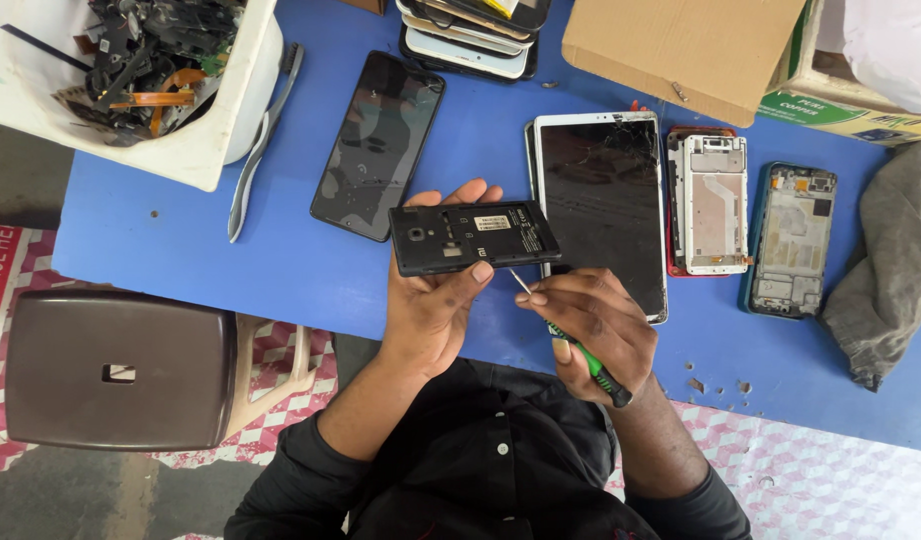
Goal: The person disassembles several smartphones and a tablet on a cluttered workbench. They use a screwdriver to remove screws and pry open back covers, then separate internal components from the frames. The person handles multiple devices one at a time, placing parts on the table as they work.
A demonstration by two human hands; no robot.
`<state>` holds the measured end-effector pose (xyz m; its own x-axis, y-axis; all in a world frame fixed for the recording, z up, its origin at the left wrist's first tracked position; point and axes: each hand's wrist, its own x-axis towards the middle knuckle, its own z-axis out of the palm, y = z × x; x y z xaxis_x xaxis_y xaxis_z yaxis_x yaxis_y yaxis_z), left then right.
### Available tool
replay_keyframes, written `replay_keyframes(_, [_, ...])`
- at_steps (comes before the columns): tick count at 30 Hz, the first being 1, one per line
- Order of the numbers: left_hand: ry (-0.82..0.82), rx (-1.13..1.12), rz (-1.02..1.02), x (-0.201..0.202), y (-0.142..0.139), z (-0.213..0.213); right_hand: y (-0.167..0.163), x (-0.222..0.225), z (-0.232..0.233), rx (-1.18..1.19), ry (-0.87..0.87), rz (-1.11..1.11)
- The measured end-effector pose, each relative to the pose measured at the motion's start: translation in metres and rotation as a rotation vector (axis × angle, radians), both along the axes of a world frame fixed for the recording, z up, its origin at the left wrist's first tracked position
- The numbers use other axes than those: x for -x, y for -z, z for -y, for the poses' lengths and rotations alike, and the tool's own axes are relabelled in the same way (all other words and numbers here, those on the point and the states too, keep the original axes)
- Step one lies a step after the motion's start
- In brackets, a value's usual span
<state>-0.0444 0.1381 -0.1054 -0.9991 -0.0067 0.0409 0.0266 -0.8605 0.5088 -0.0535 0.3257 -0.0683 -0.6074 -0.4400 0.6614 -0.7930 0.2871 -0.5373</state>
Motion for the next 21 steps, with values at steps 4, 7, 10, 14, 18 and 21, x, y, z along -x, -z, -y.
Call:
replay_keyframes(4, [0.002, 0.011, 0.001, -0.001, -0.001, 0.001, 0.000, -0.002, 0.000, -0.021, 0.026, 0.030])
replay_keyframes(7, [0.007, 0.019, 0.014, 0.000, -0.002, 0.002, 0.002, -0.002, 0.000, -0.016, 0.048, 0.034])
replay_keyframes(10, [0.006, 0.036, 0.032, 0.000, -0.002, 0.001, 0.001, -0.003, 0.002, 0.012, 0.067, 0.083])
replay_keyframes(14, [-0.038, 0.117, 0.021, 0.002, -0.003, -0.003, -0.011, -0.008, 0.003, 0.035, 0.098, 0.281])
replay_keyframes(18, [-0.048, 0.121, 0.036, 0.002, -0.006, -0.004, -0.031, -0.010, 0.001, 0.037, 0.097, 0.435])
replay_keyframes(21, [-0.058, 0.136, 0.007, 0.001, -0.009, -0.005, -0.045, -0.011, 0.001, -0.065, 0.115, 0.420])
